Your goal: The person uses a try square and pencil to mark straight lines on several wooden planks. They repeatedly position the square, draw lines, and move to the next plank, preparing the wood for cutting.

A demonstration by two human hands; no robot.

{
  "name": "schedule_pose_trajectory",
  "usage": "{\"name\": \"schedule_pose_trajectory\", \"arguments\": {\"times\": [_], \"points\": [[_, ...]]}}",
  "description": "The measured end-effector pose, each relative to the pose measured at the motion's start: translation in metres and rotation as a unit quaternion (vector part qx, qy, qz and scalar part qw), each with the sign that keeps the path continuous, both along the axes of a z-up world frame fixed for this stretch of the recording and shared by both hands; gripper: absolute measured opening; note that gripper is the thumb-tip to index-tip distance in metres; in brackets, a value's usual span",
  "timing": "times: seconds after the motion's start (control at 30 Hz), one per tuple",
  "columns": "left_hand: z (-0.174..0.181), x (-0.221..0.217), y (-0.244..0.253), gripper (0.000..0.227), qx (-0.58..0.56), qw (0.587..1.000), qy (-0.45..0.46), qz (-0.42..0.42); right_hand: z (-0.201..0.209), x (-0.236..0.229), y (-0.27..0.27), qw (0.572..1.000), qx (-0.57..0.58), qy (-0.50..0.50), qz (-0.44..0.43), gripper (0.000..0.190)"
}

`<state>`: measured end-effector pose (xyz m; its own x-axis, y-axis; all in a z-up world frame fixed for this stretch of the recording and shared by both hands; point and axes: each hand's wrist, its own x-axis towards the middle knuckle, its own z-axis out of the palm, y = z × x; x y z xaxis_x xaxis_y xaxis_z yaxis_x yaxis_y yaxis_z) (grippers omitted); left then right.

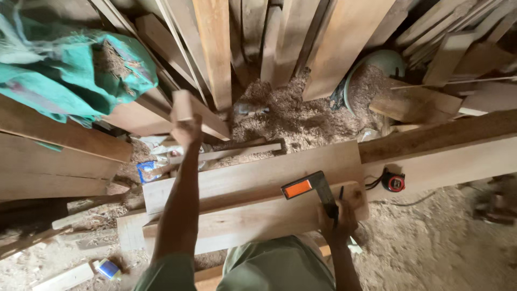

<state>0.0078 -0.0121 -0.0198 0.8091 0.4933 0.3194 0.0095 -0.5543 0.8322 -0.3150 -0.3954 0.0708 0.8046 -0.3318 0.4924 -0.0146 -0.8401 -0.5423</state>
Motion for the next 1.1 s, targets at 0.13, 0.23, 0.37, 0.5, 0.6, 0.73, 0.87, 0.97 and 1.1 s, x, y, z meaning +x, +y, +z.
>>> {"name": "schedule_pose_trajectory", "arguments": {"times": [0.13, 0.23, 0.37, 0.5, 0.6, 0.73, 0.87, 0.97, 1.1], "points": [[0.004, 0.043, -0.020, 0.075, 0.082, 0.980, 0.180, -0.014, -0.003, 0.009, -0.002, 0.999, -0.045, -0.013, -0.006, 0.031], [0.014, 0.081, -0.021, 0.080, 0.117, 0.954, 0.274, 0.021, -0.007, 0.007, 0.003, 0.999, -0.048, -0.010, -0.020, 0.034], [0.002, 0.137, -0.029, 0.066, 0.119, 0.943, 0.310, 0.034, -0.014, 0.005, 0.000, 0.999, -0.038, -0.002, -0.030, 0.037], [-0.026, 0.189, -0.035, 0.050, 0.081, 0.947, 0.306, 0.060, -0.020, 0.002, 0.000, 0.996, -0.014, 0.062, -0.063, 0.036], [-0.030, 0.221, -0.049, 0.057, 0.016, 0.985, 0.169, -0.035, -0.024, 0.005, -0.004, 0.998, -0.001, 0.044, -0.039, 0.042], [-0.027, 0.227, -0.055, 0.055, 0.046, 0.955, 0.215, -0.200, -0.028, 0.005, -0.005, 0.998, -0.035, 0.029, -0.045, 0.044], [-0.017, 0.188, -0.050, 0.053, 0.070, 0.876, 0.312, -0.360, -0.030, 0.004, -0.002, 0.997, -0.050, 0.017, -0.047, 0.045], [-0.010, 0.141, -0.048, 0.051, 0.051, 0.834, 0.322, -0.445, -0.027, 0.008, -0.003, 0.998, -0.040, 0.034, -0.039, 0.040], [0.013, 0.058, -0.053, 0.049, 0.017, 0.807, 0.316, -0.498, -0.018, 0.011, -0.005, 0.999, -0.050, -0.004, 0.010, 0.039]]}}
